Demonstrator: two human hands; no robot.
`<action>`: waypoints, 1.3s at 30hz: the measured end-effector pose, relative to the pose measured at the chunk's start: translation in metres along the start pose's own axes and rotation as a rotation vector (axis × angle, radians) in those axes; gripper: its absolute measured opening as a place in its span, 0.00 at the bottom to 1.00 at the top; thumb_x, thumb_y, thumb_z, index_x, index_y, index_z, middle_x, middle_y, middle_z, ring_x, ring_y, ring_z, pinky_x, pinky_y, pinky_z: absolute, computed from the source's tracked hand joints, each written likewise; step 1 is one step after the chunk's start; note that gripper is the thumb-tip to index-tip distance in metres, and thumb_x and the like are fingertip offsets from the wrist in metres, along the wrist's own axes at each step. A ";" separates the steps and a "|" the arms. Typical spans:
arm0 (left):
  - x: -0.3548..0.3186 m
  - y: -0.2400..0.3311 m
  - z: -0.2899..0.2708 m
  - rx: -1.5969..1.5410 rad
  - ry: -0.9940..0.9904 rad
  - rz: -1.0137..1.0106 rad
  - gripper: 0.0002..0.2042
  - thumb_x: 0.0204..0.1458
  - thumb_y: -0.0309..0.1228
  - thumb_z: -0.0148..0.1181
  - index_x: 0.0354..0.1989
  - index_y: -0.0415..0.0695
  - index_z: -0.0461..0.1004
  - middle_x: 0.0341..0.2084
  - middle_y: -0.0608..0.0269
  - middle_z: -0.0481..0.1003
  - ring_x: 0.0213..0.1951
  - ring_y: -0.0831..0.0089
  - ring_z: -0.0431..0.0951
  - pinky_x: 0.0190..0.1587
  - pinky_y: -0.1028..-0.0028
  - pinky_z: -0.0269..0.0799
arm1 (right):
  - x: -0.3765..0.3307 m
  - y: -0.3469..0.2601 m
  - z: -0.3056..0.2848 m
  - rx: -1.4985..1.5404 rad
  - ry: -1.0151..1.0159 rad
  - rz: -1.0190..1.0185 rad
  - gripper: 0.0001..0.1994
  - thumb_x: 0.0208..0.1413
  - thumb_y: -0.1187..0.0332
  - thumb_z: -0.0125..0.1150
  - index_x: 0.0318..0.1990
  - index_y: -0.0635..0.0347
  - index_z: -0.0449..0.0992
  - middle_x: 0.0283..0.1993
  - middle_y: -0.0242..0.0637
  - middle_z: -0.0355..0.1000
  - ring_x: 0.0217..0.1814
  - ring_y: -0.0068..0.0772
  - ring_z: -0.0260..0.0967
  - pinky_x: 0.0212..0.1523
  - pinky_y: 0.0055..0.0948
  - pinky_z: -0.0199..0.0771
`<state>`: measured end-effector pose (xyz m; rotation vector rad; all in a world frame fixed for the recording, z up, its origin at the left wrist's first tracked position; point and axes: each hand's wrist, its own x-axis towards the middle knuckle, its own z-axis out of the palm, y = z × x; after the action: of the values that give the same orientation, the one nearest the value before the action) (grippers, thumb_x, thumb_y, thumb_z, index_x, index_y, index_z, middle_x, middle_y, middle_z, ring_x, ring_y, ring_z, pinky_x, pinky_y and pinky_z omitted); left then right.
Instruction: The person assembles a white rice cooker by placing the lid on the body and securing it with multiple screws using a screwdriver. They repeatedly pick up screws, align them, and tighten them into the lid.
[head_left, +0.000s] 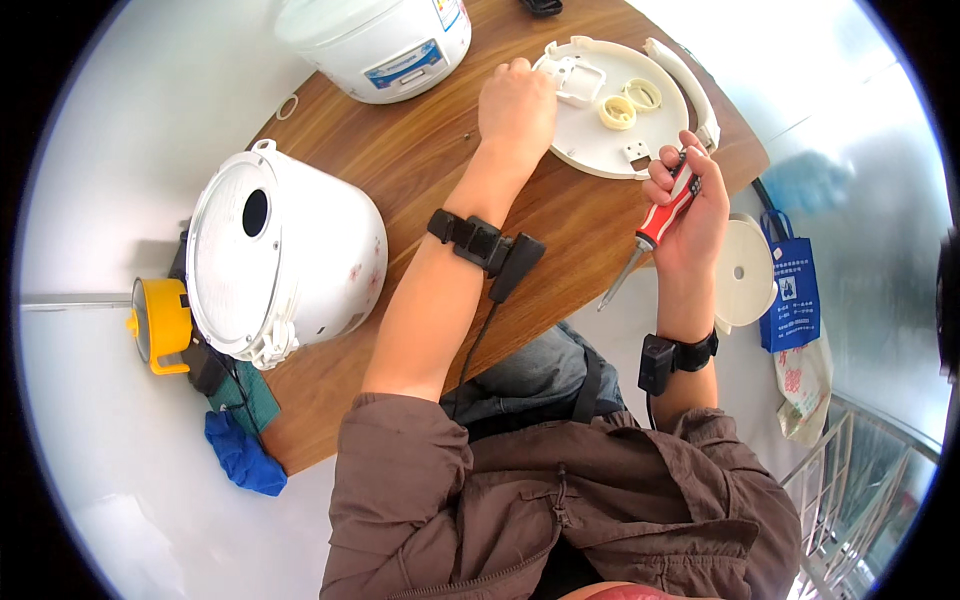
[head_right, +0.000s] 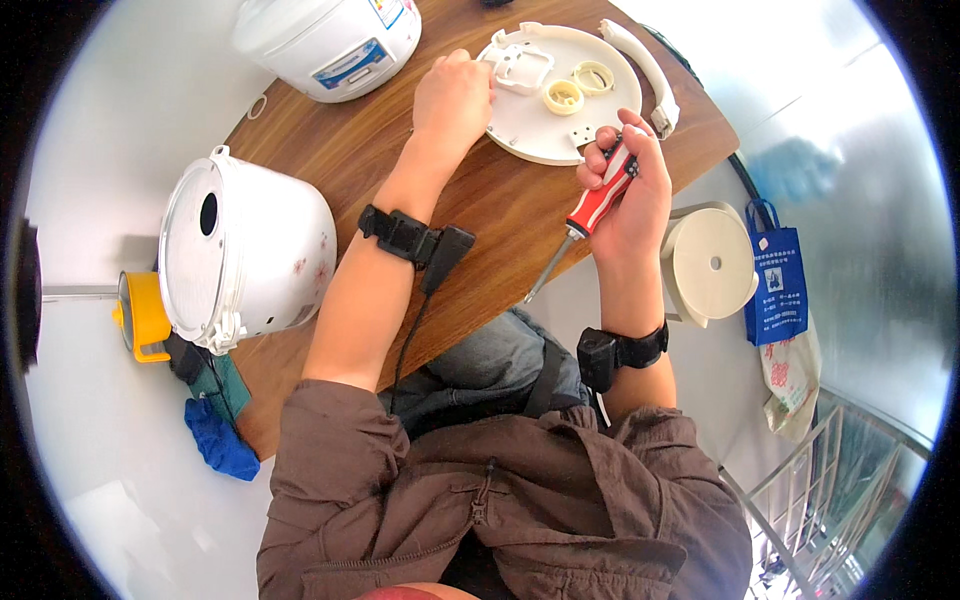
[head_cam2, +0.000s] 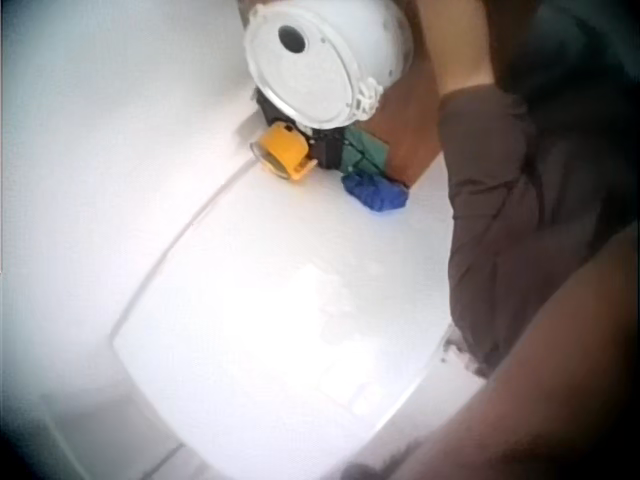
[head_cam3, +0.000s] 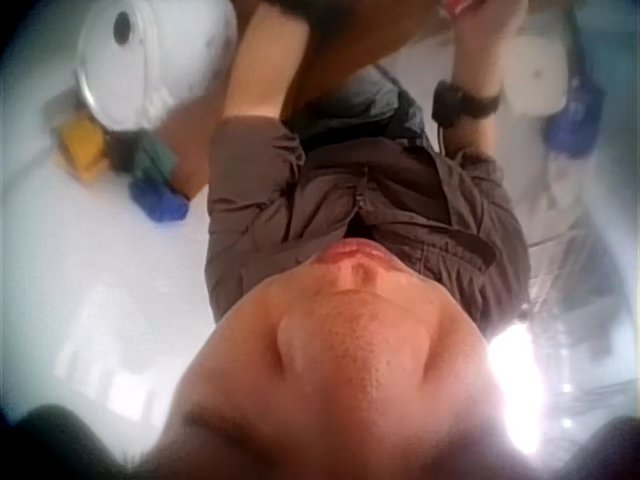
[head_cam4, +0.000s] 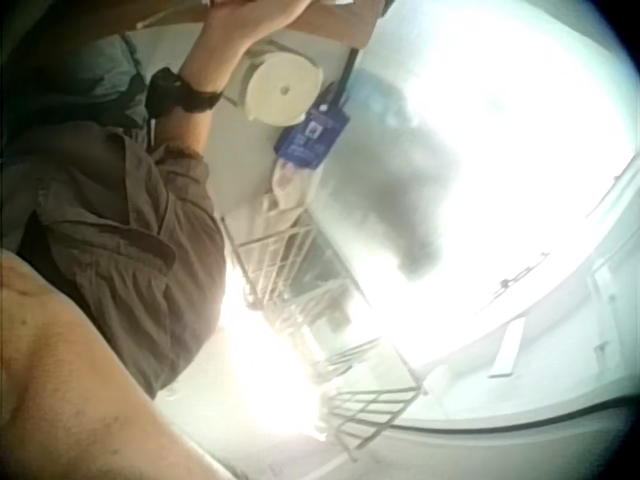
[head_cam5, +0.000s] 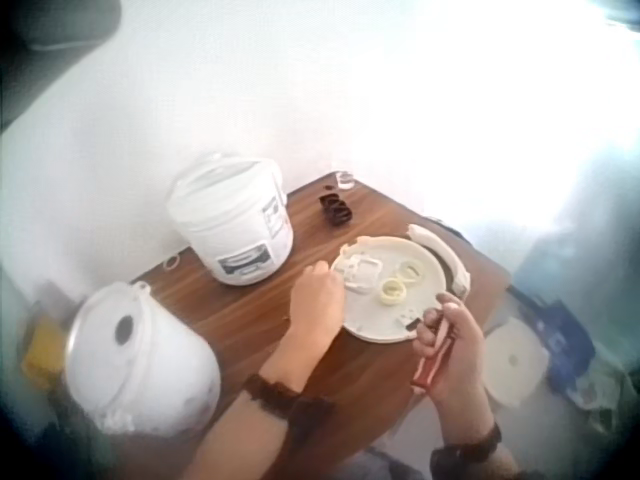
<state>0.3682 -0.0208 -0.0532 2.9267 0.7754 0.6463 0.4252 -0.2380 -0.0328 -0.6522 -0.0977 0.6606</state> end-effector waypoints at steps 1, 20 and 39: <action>0.000 0.002 -0.005 -0.030 0.028 0.014 0.04 0.50 0.28 0.70 0.33 0.43 0.85 0.35 0.54 0.79 0.44 0.56 0.80 0.46 0.60 0.78 | 0.000 0.000 -0.001 0.001 -0.008 -0.003 0.17 0.66 0.69 0.52 0.59 0.64 0.63 0.38 0.38 0.69 0.34 0.26 0.66 0.29 0.23 0.68; -0.121 0.023 -0.121 -2.109 -0.092 -0.332 0.05 0.65 0.27 0.61 0.45 0.41 0.76 0.45 0.51 0.81 0.42 0.68 0.84 0.44 0.72 0.84 | -0.027 -0.034 0.063 0.353 -0.336 -0.460 0.10 0.69 0.67 0.52 0.54 0.57 0.72 0.50 0.41 0.65 0.53 0.39 0.64 0.57 0.40 0.70; -0.171 0.000 -0.195 -1.600 0.312 -0.275 0.05 0.62 0.19 0.61 0.45 0.37 0.74 0.46 0.49 0.81 0.41 0.72 0.83 0.46 0.74 0.82 | -0.065 0.013 0.092 -0.003 -0.562 -0.633 0.25 0.74 0.57 0.44 0.74 0.48 0.53 0.60 0.54 0.66 0.59 0.50 0.69 0.60 0.47 0.74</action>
<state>0.1545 -0.1151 0.0594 1.2675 0.3142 1.0064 0.3406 -0.2198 0.0404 -0.3866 -0.7937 0.2101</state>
